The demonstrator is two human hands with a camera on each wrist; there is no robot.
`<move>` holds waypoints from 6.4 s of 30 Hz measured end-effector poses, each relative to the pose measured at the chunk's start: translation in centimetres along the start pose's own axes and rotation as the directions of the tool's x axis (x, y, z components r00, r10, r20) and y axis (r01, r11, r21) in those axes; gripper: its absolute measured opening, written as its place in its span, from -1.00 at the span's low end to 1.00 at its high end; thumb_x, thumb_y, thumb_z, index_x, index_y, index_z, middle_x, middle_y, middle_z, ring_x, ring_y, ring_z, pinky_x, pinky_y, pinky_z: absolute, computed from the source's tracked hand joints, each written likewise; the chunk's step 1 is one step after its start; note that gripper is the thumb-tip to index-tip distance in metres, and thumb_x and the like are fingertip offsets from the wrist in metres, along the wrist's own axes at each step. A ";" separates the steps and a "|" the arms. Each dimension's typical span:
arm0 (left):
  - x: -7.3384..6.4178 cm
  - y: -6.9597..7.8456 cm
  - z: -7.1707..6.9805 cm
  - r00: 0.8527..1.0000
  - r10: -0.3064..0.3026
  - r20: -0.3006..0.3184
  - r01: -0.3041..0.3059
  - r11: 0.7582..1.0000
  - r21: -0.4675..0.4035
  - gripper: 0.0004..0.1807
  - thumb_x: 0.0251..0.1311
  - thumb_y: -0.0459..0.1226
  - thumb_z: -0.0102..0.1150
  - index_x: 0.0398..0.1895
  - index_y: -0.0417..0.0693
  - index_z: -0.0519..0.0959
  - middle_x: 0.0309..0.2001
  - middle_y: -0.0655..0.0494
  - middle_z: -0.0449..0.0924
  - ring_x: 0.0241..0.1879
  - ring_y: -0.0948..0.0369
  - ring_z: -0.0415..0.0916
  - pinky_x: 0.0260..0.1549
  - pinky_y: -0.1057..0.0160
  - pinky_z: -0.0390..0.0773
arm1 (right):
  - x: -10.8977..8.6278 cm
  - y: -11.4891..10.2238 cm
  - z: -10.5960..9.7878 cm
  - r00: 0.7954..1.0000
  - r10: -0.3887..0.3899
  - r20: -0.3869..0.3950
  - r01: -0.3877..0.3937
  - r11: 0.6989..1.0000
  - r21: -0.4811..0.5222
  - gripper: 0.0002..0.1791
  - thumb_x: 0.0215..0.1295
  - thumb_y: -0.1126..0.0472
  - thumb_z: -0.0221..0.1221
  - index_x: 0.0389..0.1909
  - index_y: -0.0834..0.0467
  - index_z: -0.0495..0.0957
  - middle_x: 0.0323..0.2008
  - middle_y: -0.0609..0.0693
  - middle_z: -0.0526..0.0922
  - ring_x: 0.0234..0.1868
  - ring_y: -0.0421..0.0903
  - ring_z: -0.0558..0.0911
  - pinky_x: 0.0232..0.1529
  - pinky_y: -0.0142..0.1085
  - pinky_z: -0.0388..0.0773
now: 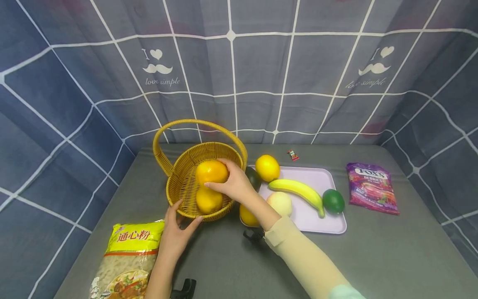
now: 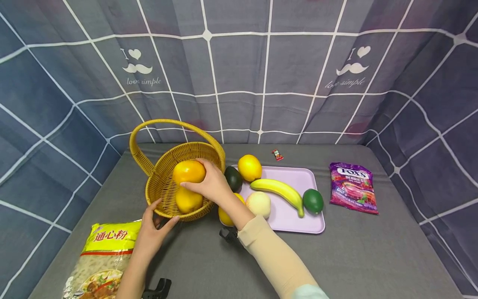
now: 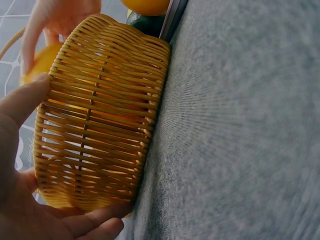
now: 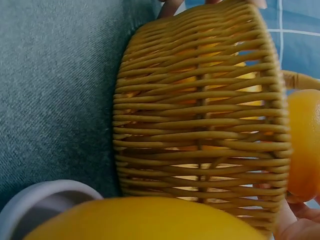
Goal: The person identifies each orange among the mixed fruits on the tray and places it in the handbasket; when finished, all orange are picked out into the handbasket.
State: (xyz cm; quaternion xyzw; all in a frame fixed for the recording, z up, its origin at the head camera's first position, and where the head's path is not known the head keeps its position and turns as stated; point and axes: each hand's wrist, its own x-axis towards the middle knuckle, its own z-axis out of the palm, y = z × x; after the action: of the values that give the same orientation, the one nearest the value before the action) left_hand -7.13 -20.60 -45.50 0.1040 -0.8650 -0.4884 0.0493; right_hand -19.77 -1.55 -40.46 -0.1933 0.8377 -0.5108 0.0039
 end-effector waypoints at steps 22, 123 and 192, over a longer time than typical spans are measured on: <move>0.1 -0.3 0.0 1.000 0.023 -0.006 -0.023 1.000 -0.003 -0.04 0.08 0.09 0.35 0.46 0.03 0.07 0.43 -0.16 -0.06 0.27 -0.24 0.23 0.18 -0.16 0.33 | 3.3 0.8 2.6 0.990 0.137 0.021 -0.132 0.980 -0.151 -0.08 0.00 -0.21 0.39 0.33 0.12 0.28 0.10 0.08 0.42 -0.03 -0.03 0.54 -0.03 -0.16 0.55; 0.1 -0.3 0.0 1.000 0.012 0.002 -0.012 1.000 -0.016 -0.04 0.07 0.09 0.36 0.46 0.05 0.07 0.43 -0.16 -0.06 0.25 -0.26 0.25 0.17 -0.16 0.34 | -10.3 1.7 -4.5 0.997 0.047 -0.053 -0.067 0.866 -0.495 -0.21 -0.07 -0.07 0.44 0.22 0.12 0.45 0.16 0.10 0.49 0.13 0.12 0.48 0.15 -0.03 0.42; 0.1 0.0 -0.1 1.000 0.005 0.001 -0.005 1.000 0.005 -0.03 0.09 0.12 0.32 0.46 0.01 0.05 0.40 -0.17 -0.02 0.24 -0.25 0.26 0.16 -0.20 0.34 | -5.7 -3.9 -1.9 0.990 -0.135 0.051 0.139 0.986 -0.092 -0.19 -0.07 -0.12 0.46 0.26 -0.07 0.41 0.13 -0.16 0.46 -0.04 -0.17 0.51 -0.03 -0.20 0.54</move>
State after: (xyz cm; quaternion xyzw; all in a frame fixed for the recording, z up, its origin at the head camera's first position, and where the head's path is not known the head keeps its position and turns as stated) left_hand -7.18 -20.67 -45.46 0.1018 -0.8666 -0.4860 0.0498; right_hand -13.59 0.39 -37.28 -0.2617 0.8455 -0.4648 -0.0215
